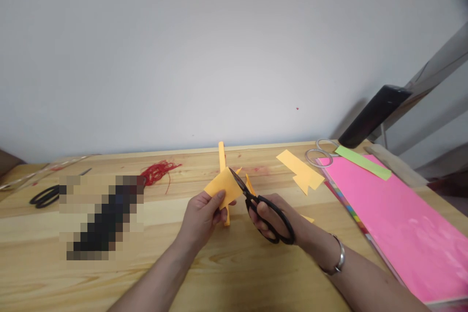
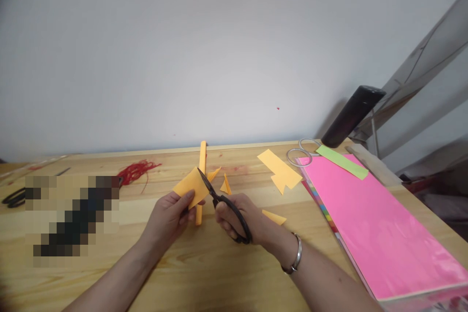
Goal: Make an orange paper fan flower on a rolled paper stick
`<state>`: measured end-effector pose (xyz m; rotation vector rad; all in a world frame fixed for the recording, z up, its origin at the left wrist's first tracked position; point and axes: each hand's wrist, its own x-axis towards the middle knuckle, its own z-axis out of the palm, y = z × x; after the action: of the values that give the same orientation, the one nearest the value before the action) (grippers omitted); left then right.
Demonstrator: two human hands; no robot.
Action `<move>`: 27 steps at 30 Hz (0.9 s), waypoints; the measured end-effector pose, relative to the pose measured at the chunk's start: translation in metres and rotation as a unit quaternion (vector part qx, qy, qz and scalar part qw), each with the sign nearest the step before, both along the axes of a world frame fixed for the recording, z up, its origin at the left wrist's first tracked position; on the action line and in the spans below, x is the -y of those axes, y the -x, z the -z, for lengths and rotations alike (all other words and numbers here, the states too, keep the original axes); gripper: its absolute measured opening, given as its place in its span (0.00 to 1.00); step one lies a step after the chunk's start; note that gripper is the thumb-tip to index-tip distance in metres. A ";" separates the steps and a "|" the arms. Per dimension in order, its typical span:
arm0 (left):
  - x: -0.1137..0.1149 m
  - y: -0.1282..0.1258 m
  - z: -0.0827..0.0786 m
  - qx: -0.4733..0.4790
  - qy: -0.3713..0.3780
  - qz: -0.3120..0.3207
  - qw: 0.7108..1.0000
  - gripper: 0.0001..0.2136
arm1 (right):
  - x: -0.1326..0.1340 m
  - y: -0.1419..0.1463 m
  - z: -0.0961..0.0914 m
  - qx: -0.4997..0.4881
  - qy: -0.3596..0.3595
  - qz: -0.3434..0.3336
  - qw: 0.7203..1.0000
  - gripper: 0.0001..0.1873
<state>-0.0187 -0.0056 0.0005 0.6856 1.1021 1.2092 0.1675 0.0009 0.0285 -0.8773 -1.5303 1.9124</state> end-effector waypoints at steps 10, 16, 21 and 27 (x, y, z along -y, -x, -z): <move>0.000 0.000 0.000 -0.002 0.000 -0.005 1.000 0.11 | 0.000 0.001 0.000 -0.006 0.021 0.007 1.000 0.30; -0.001 0.000 0.001 -0.003 -0.004 0.001 1.000 0.10 | -0.001 0.001 -0.001 -0.011 0.042 0.009 0.999 0.30; -0.001 0.000 0.002 -0.007 -0.005 -0.005 1.000 0.10 | -0.002 0.002 -0.001 -0.020 0.064 0.012 0.998 0.31; 0.000 0.001 0.001 -0.005 -0.006 0.000 1.000 0.10 | 0.000 0.002 -0.003 -0.004 0.047 0.017 0.999 0.32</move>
<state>-0.0192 -0.0058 -0.0009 0.7003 1.1047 1.2148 0.1659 0.0009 0.0315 -0.9289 -1.4223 1.9736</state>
